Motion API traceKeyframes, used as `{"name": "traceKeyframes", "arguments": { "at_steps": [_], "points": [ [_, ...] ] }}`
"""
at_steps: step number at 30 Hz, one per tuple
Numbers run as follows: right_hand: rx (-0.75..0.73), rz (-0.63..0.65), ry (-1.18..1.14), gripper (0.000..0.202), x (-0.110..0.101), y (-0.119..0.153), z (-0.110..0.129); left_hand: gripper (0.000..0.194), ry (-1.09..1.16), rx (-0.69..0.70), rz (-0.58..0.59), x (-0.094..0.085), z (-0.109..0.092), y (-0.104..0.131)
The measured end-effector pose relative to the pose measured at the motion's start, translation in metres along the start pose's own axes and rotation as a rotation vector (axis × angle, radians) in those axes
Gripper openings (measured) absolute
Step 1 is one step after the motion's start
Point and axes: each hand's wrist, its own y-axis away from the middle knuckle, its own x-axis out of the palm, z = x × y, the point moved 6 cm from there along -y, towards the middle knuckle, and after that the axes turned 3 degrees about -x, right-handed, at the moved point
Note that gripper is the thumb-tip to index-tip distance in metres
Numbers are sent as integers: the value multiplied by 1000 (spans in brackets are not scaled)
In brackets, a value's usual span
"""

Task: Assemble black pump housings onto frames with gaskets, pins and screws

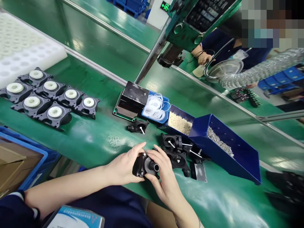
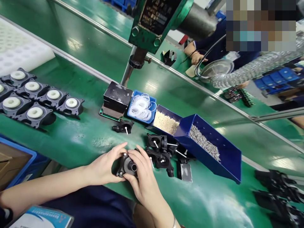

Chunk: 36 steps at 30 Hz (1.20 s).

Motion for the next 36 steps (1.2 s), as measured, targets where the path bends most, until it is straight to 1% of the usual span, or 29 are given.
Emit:
{"name": "traceKeyframes", "arguments": {
  "at_steps": [4, 7, 9, 13, 15, 18, 23, 27, 32, 36],
  "points": [
    [-16, -5, 22, 56, 2, -1, 0, 116, -12, 30, -8, 1, -1, 1],
    [-16, -53, 82, 56, 1, -1, 4, 115, 5, 53, -19, 0, -2, 2],
    [-3, -66, 92, 54, -2, -1, 5, 117, -5, 42, -22, 0, -1, 2],
    [-11, 54, 58, 54, -6, -4, 6, 122, -34, 14, -10, 0, 1, 1],
    [-16, 86, 71, 54, -9, -5, 6, 122, -23, 16, 4, 1, 2, 1],
    [-21, 96, 99, 57, -13, -9, 6, 121, 5, 32, 14, 2, 2, 1],
    [-118, 118, 129, 54, -17, -19, 9, 124, 3, 38, 10, 2, 1, 2],
    [-156, 137, 132, 52, -21, -24, 10, 123, 4, 27, 19, 1, 0, 2],
    [-142, 147, 147, 54, -19, -26, 9, 124, 7, 38, 29, 0, -1, 2],
    [-131, 136, 165, 57, -20, -25, 10, 124, -56, 115, -6, 0, -6, 4]
  ]
}}
